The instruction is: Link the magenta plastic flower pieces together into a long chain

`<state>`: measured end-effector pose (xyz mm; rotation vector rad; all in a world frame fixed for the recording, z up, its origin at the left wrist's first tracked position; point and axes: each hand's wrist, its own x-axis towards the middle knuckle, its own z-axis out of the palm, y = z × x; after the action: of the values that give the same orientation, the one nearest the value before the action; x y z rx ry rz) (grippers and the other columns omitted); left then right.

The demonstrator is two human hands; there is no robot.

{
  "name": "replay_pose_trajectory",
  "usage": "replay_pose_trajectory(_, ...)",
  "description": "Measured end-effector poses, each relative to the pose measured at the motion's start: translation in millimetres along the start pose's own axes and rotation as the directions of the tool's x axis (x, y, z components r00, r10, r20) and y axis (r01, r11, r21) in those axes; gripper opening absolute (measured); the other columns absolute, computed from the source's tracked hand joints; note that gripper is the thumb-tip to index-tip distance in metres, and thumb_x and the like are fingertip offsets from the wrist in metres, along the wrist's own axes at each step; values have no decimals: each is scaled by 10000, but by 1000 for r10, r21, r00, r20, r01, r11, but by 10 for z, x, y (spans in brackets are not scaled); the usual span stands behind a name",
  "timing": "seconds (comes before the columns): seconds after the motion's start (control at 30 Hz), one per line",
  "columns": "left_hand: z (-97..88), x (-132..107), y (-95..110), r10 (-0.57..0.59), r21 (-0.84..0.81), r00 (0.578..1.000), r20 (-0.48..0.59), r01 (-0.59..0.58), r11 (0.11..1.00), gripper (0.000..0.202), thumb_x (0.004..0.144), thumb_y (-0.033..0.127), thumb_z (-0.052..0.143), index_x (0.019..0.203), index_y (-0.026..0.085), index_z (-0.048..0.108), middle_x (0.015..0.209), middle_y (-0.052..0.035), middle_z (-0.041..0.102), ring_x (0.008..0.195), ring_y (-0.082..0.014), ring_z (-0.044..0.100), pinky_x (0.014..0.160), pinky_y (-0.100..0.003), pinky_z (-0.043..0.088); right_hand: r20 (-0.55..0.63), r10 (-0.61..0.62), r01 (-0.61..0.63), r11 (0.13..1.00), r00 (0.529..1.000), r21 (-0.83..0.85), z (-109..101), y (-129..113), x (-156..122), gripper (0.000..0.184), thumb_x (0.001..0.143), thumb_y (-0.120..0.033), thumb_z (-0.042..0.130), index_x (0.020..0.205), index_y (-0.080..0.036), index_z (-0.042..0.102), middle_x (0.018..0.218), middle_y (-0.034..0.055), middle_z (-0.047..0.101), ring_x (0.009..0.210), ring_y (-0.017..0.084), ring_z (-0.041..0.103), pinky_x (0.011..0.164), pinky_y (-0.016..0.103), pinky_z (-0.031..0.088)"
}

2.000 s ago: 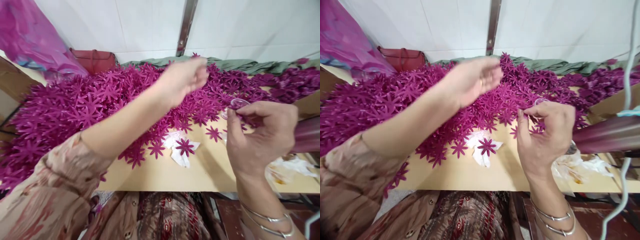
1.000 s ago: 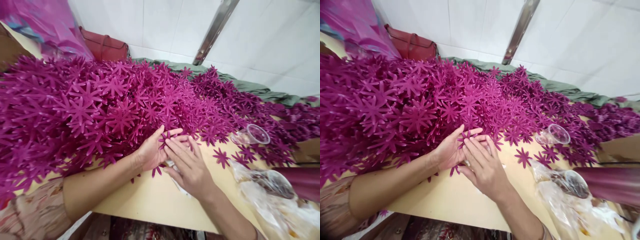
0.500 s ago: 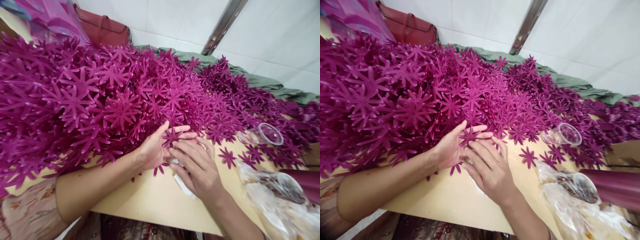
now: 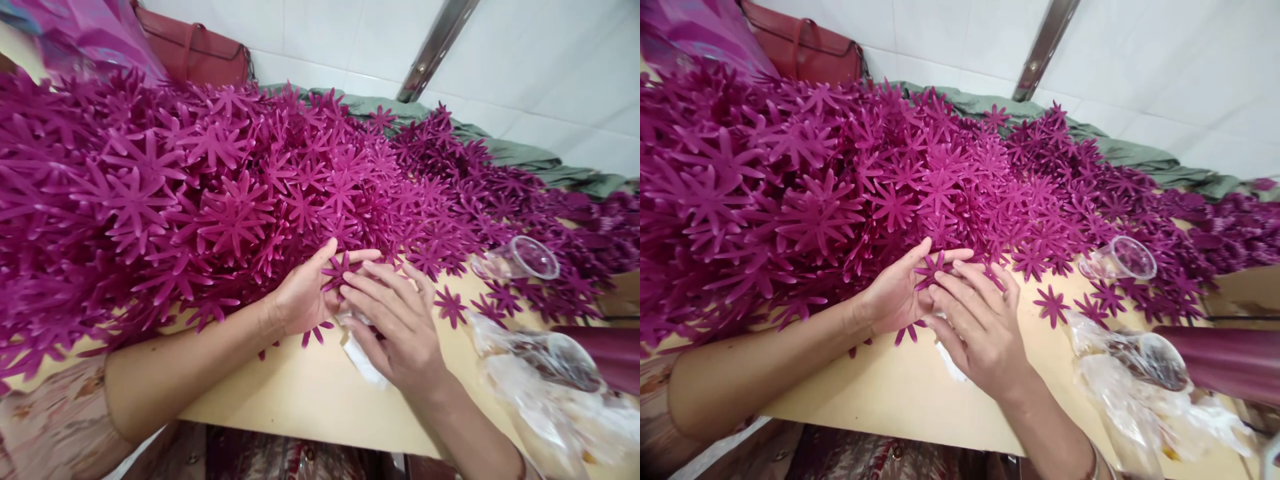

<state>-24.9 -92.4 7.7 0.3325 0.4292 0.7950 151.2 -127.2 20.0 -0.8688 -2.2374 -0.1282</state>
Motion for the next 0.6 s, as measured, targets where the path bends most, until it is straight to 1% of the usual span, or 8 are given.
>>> replay_pose_trajectory(0.1,-11,12,-13,33,-26,999,23,-32,999,638,1068,531,253,1221,127,722,1063,-138,766,943,-181,695,896,-309,527,-83,79,-82,996,993,-29,-5,49,-11,236,925,-156,677,1155,-209,682,1137,93,788,1178,296,679,1067,550,441)
replay_pose_trajectory(0.17,-16,20,-19,36,-28,999,33,-35,999,663,1062,553,243,1251,118,707,1079,-148,764,1003,-204,690,964,-352,511,-125,117,-123,992,985,-39,-9,74,-15,263,901,-123,693,1148,-211,686,1133,100,783,1170,297,679,1027,528,489)
replay_pose_trajectory(0.2,-18,22,-19,35,-22,999,32,-34,999,671,1058,565,242,1266,119,699,1089,-148,763,1009,-207,689,970,-355,508,-127,119,-125,992,985,-37,-7,78,-15,269,892,-117,701,1144,-211,688,1134,102,782,1172,299,678,1022,523,499)
replay_pose_trajectory(0.27,-16,21,-15,39,-9,999,31,-39,999,678,1052,583,247,1276,121,690,1107,-148,761,990,-199,694,934,-326,517,-94,94,-97,995,991,-25,4,66,-7,286,885,-129,717,1160,-199,688,1167,115,775,1210,313,661,1033,531,495)
replay_pose_trajectory(0.33,-4,12,-6,30,6,999,34,-30,1000,673,1046,594,260,1275,127,687,1119,-147,760,935,-186,705,864,-292,531,-27,36,-36,999,999,-1,25,35,6,306,890,-163,726,1193,-182,683,1210,123,766,1253,319,640,1059,542,472)
replay_pose_trajectory(0.43,38,-14,7,-11,39,1000,-3,11,999,629,1044,582,289,1294,151,674,1149,-140,757,913,-196,722,818,-303,551,62,-14,12,999,998,35,55,-5,21,275,924,-192,698,1198,-182,684,1247,110,757,1230,279,665,1116,543,414)
replay_pose_trajectory(0.5,67,-31,9,0,67,999,-54,3,998,561,1051,528,333,1306,160,671,1170,-134,755,982,-211,723,853,-312,554,70,-4,2,999,998,41,57,-13,20,232,941,-191,672,1172,-185,695,1247,101,759,1209,256,679,1127,529,405)
replay_pose_trajectory(0.6,81,-36,-2,48,106,995,-90,-39,994,434,1024,405,455,1278,153,701,1177,-120,760,1055,-213,706,910,-297,547,12,6,-6,999,1000,34,30,-10,9,188,941,-185,662,1121,-183,715,1218,100,770,1198,243,682,1098,500,447)
